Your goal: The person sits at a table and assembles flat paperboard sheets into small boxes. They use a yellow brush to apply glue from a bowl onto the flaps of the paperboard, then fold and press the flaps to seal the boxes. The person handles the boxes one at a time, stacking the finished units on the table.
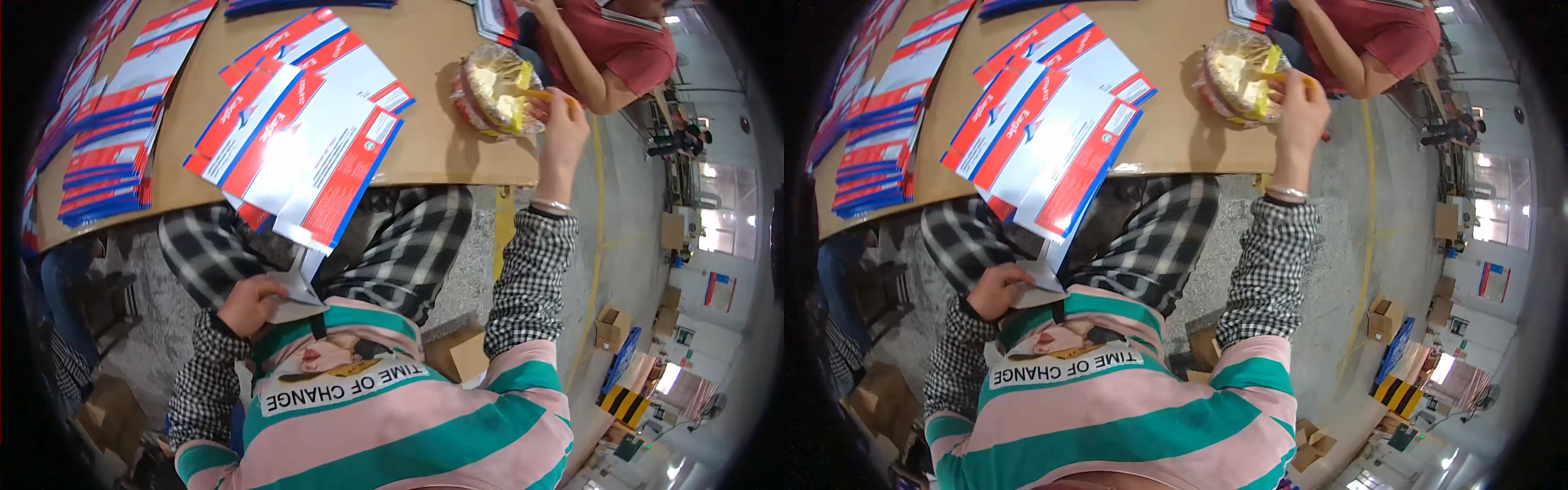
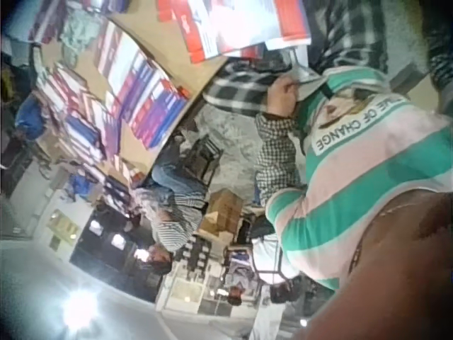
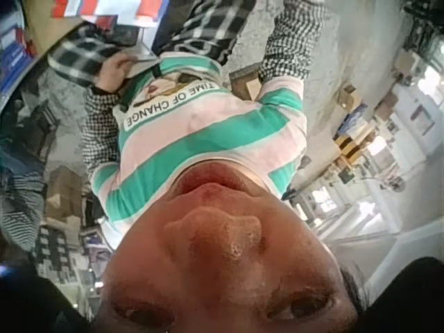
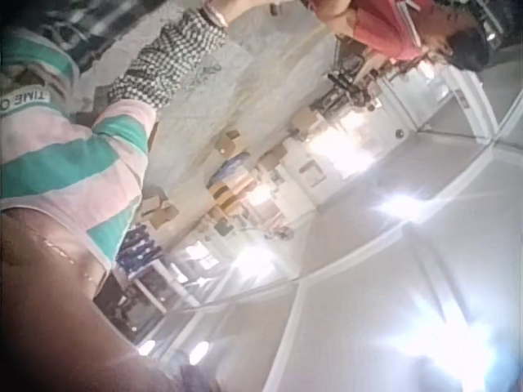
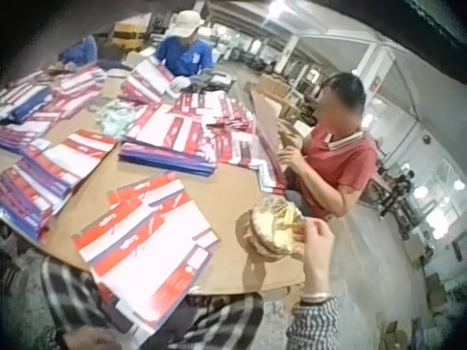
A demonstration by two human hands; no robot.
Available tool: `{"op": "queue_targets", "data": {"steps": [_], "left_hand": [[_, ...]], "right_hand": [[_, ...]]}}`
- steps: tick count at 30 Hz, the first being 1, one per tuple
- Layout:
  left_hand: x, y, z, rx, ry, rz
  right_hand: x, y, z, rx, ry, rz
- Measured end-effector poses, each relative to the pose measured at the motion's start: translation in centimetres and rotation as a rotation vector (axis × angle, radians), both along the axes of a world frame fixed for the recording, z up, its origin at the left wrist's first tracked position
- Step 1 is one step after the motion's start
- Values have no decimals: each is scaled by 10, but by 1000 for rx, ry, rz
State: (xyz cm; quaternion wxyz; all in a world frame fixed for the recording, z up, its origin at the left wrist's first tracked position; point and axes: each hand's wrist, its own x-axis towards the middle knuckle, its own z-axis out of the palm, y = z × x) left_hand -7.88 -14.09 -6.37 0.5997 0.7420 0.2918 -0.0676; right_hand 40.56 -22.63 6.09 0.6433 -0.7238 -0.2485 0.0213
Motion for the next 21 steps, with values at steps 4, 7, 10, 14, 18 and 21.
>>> {"op": "queue_targets", "data": {"steps": [4, 7, 10, 14, 18, 21], "left_hand": [[-19, 11, -13, 66, 10, -65], [-15, 11, 0, 53, 49, -62], [-13, 11, 4, 64, 66, -75], [-18, 8, 1, 77, 75, -59], [-13, 3, -1, 217, 48, -118], [-8, 8, 4, 42, 64, -107]], "right_hand": [[22, 31, -43, -229, -219, -42], [47, 48, -53, -426, -310, -70], [55, 60, -61, -496, -309, -28], [38, 64, -45, -471, 47, 56], [61, 41, -36, -245, 114, 23], [52, 34, -26, -198, 134, 75]]}}
